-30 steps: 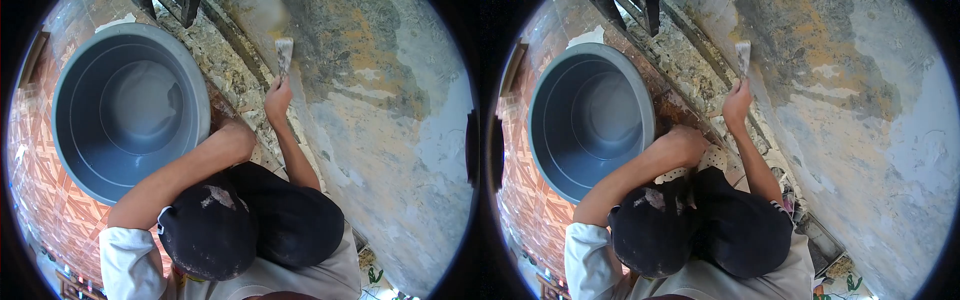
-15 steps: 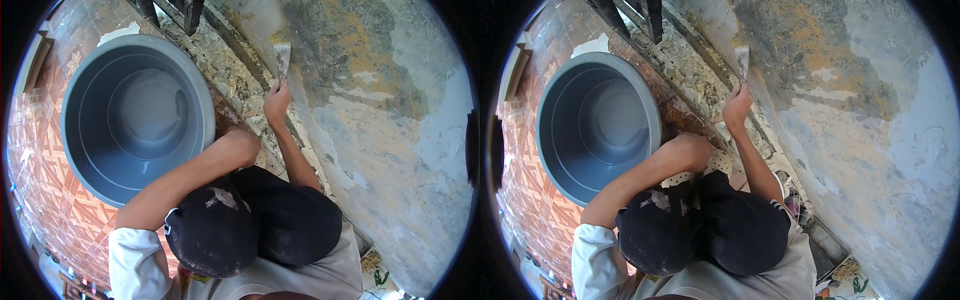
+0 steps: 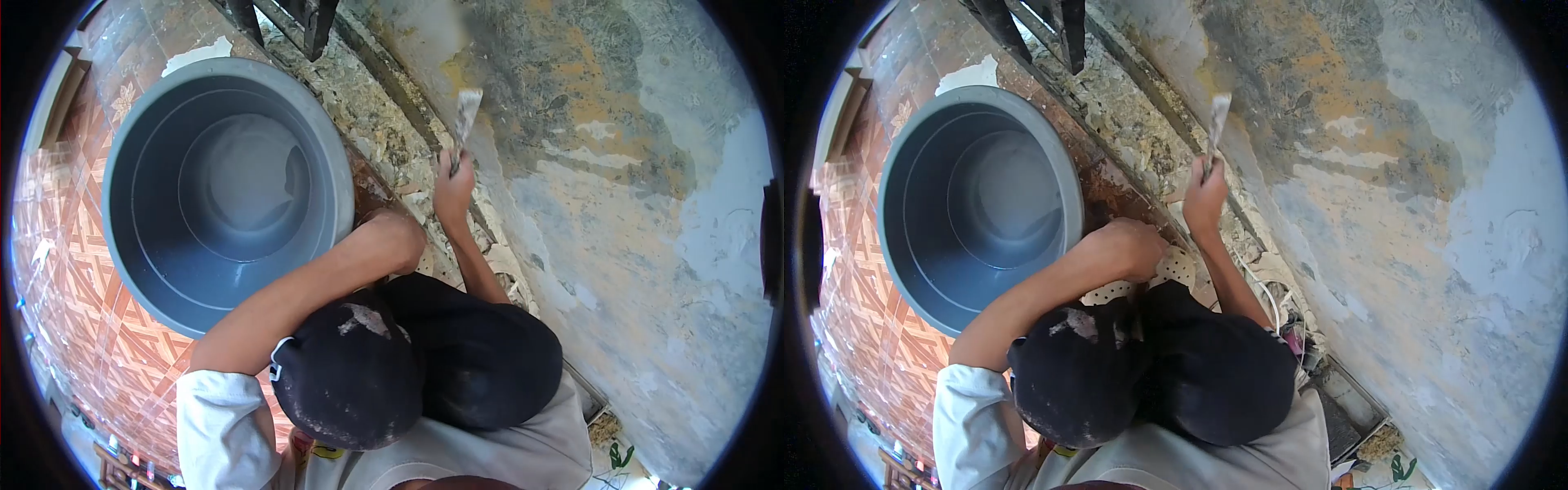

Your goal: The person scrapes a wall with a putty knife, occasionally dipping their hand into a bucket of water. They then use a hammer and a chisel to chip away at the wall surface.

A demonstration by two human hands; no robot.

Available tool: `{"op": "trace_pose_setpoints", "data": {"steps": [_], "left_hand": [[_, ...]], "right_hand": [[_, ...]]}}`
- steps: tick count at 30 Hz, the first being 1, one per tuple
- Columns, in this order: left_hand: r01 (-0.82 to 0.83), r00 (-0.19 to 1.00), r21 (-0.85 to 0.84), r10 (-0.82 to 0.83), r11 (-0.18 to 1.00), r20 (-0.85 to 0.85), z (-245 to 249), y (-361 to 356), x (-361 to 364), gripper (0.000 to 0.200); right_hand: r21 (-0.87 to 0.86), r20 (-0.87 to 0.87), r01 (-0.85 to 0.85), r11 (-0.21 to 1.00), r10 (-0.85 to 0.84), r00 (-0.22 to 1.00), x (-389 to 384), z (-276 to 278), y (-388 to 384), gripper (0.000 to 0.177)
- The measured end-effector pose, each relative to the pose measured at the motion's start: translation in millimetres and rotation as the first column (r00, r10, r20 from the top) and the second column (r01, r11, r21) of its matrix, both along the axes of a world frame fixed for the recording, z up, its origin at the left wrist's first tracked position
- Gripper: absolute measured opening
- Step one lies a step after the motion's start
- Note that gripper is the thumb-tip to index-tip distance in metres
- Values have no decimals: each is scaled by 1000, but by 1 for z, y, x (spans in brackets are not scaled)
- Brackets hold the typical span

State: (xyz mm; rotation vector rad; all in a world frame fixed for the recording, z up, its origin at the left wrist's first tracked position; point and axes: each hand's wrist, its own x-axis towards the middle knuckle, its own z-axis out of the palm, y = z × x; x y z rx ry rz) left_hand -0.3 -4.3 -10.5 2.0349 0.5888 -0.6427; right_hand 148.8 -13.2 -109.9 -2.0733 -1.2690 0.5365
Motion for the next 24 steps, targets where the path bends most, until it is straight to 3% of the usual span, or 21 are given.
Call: {"op": "trace_pose_setpoints", "data": {"steps": [3,6,7,10,13,19,24], "left_hand": [[30,1000,28,-29,999,-9,3,2,-1,25],[4,1000,74,-6,997,20,0,-2,-3,26],[-15,999,92,12,996,36,-2,-3,-4,27],[19,1000,73,-20,997,23,-5,-3,-3,28],[31,1000,105,-31,994,5,-2,-3,-3,30],[62,997,52,-60,997,-50,2,2,1,34],[62,996,14,-61,998,-64,2,3,3,32]], "right_hand": [[-217,-89,-154,964,137,987,34,0,-22,20],[-212,-152,-101,972,70,986,32,27,-23,20],[-162,-290,-90,983,39,956,31,31,-23,21],[-236,-85,-250,939,237,968,53,33,-11,23],[-295,219,-148,944,217,951,52,32,-10,27],[-181,227,-79,980,120,966,15,0,-9,32],[-183,131,-75,980,100,986,7,0,-5,31]]}}
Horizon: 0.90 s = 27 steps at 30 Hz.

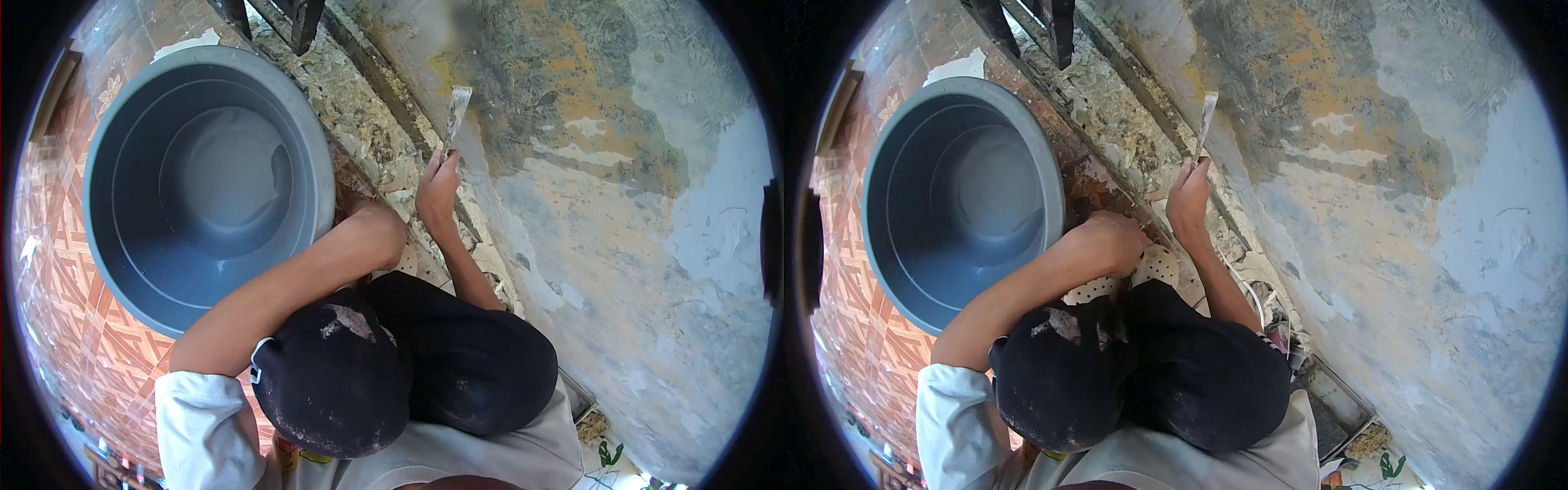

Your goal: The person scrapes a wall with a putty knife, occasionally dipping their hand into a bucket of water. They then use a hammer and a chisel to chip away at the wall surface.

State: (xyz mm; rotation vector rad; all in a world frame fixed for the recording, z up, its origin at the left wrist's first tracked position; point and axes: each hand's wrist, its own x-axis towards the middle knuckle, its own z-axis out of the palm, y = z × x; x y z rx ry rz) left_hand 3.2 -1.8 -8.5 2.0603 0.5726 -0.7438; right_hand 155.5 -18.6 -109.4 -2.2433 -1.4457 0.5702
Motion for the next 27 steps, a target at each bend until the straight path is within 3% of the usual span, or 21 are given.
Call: {"op": "trace_pose_setpoints", "data": {"steps": [10,13,17,20,23,27], "left_hand": [[-45,998,3,45,999,38,-6,-3,-3,30],[-51,996,62,46,997,73,-1,-4,-6,30],[-48,999,38,47,998,23,-1,-3,-3,29],[-63,994,8,62,998,85,-3,-2,-7,30],[-13,1000,-19,12,1000,-14,1,1,-1,30],[-43,998,-19,44,999,46,0,0,-4,29]], "right_hand": [[-79,-37,-55,995,52,998,22,8,21,30],[83,34,-61,995,59,998,32,-4,3,30],[-53,16,-45,998,46,999,27,-5,20,32],[35,47,-35,999,33,998,13,-7,22,32],[71,28,111,991,-113,993,-4,-8,-2,32],[88,32,64,994,-67,997,0,-15,17,31]]}}
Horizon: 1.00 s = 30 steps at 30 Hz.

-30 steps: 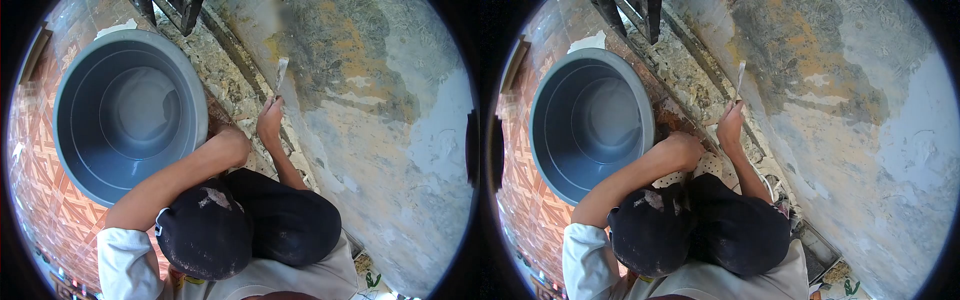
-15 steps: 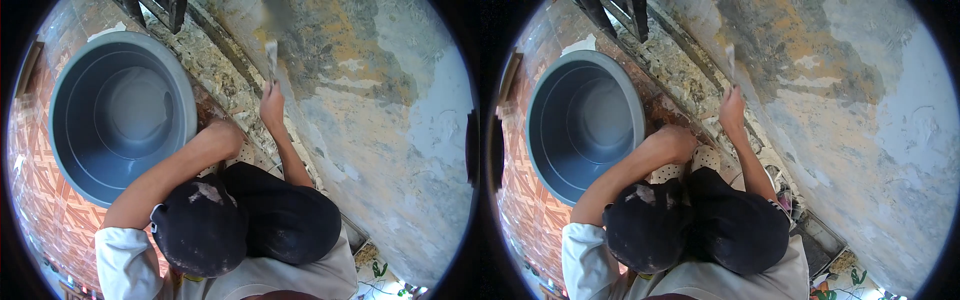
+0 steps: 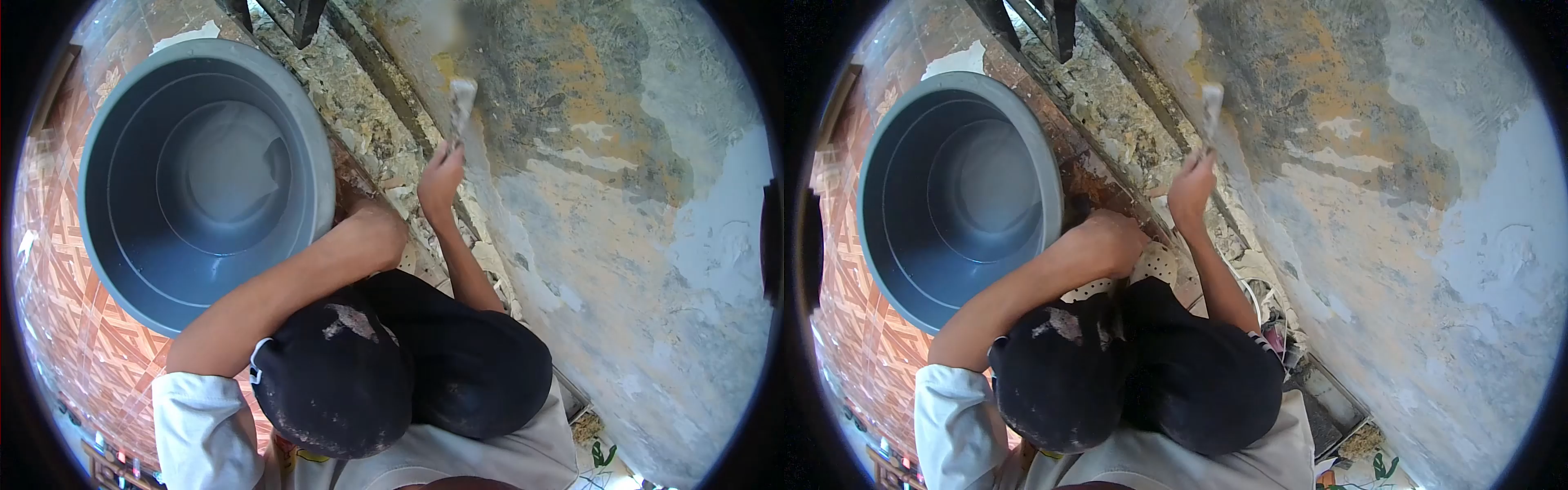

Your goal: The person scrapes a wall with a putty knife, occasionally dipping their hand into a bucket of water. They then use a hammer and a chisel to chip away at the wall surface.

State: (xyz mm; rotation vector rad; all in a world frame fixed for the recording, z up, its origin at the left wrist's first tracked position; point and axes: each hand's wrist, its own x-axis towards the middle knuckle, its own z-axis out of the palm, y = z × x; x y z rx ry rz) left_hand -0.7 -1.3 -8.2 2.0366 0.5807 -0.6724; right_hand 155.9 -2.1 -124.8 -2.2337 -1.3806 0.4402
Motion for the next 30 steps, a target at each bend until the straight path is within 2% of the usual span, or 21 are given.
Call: {"op": "trace_pose_setpoints", "data": {"steps": [2,5,6,10,17,22,25,26,29,30], "left_hand": [[-18,1000,2,18,1000,25,-4,-1,-1,28],[-26,1000,-21,26,999,6,-1,0,-1,30],[-11,1000,-3,11,1000,-13,-1,3,-2,30],[1,1000,22,-1,1000,-23,-1,-1,0,31],[51,997,1,-51,999,-55,5,1,2,34],[18,1000,24,-18,1000,-23,-5,-5,3,33],[-18,1000,18,18,1000,7,-4,-4,-1,32],[-40,999,13,40,999,26,-4,-5,-1,32],[53,998,15,-53,998,-29,0,2,1,31],[11,1000,18,-11,1000,-17,4,1,-2,30]], "right_hand": [[44,-1,-57,997,57,998,-2,-5,14,30],[64,60,-32,997,28,998,3,-9,2,29],[-58,-84,74,996,-79,993,-4,12,-7,29],[55,35,-52,997,50,998,7,0,8,30],[-10,-3,43,999,-43,999,-3,0,-4,30],[12,18,9,1000,-9,1000,1,4,-10,29],[39,10,-92,995,92,996,5,-2,11,28],[1,81,-108,994,107,991,7,-10,21,27],[13,15,49,999,-50,999,-5,-1,-2,27],[47,-24,65,997,-64,998,-7,3,-13,26]]}}
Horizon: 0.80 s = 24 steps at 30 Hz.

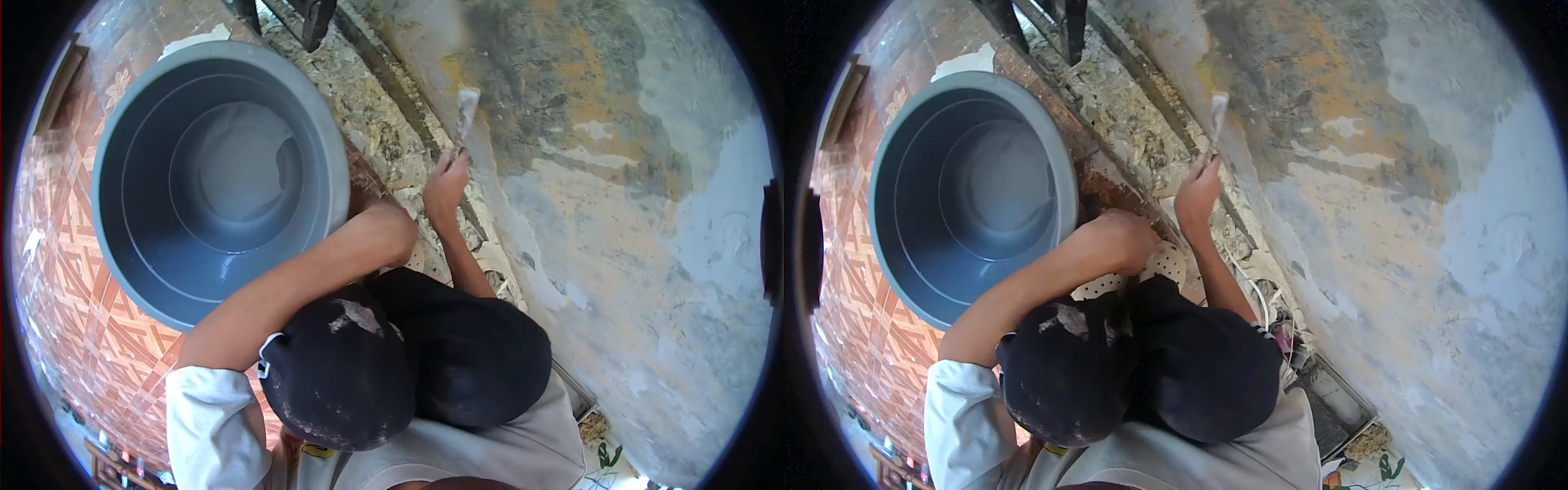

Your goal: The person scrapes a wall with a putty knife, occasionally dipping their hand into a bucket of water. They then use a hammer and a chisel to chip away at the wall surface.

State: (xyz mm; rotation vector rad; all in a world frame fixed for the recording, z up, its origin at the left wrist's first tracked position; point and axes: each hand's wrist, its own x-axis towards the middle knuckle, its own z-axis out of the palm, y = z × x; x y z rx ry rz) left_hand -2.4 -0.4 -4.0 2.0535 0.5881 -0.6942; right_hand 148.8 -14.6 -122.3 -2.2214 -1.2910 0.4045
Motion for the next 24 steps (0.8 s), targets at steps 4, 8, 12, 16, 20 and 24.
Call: {"op": "trace_pose_setpoints", "data": {"steps": [4,8,12,16,20,24], "left_hand": [[-25,999,39,23,999,34,-7,-6,1,29],[-31,998,14,30,999,52,-7,-1,-1,29],[9,999,-36,-7,999,40,-6,1,0,30],[-10,1000,5,10,1000,26,-2,-1,0,29],[-16,999,-29,17,999,42,-4,-1,0,28],[-15,999,-6,16,1000,44,-5,-4,1,28]], "right_hand": [[-11,62,-111,994,111,992,21,-9,27,24],[52,9,-46,998,45,999,5,-5,7,23],[94,47,-92,991,88,995,6,-17,25,23],[134,-60,26,991,-18,998,-6,-14,0,24],[53,-100,58,997,-53,994,-9,-23,9,27],[-19,-99,36,999,-37,994,-4,-15,5,29]]}}
